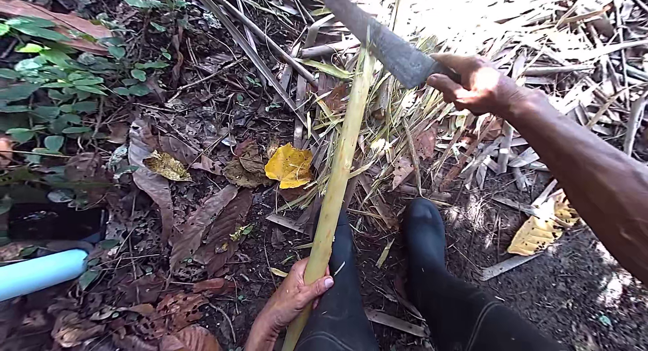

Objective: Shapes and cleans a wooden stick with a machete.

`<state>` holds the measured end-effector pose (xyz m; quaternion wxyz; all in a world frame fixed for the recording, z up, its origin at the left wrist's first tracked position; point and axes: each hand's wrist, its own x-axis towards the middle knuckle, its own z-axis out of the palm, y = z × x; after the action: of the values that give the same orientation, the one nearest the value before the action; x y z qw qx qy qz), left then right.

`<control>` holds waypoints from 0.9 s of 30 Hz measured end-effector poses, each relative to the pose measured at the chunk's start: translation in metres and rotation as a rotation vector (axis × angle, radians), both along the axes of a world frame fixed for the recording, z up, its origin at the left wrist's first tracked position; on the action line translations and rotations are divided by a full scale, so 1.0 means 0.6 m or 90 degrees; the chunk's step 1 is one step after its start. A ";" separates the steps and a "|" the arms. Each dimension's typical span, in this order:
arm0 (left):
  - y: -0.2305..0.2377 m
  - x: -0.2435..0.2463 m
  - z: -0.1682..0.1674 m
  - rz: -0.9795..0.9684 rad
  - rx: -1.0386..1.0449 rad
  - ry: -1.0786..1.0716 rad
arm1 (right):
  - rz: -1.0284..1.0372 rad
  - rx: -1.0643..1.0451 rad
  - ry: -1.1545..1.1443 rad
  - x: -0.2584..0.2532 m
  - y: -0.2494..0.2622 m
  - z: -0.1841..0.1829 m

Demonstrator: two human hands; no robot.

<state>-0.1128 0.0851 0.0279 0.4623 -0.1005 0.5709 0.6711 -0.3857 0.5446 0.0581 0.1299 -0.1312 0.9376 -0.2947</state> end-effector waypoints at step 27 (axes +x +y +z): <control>0.011 0.009 0.011 0.004 -0.119 0.069 | -0.064 -0.013 -0.084 0.011 -0.027 0.020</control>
<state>-0.1075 0.0919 0.0342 0.4174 -0.1084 0.6547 0.6208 -0.3794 0.5282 0.0702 0.1750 -0.0658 0.9293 -0.3185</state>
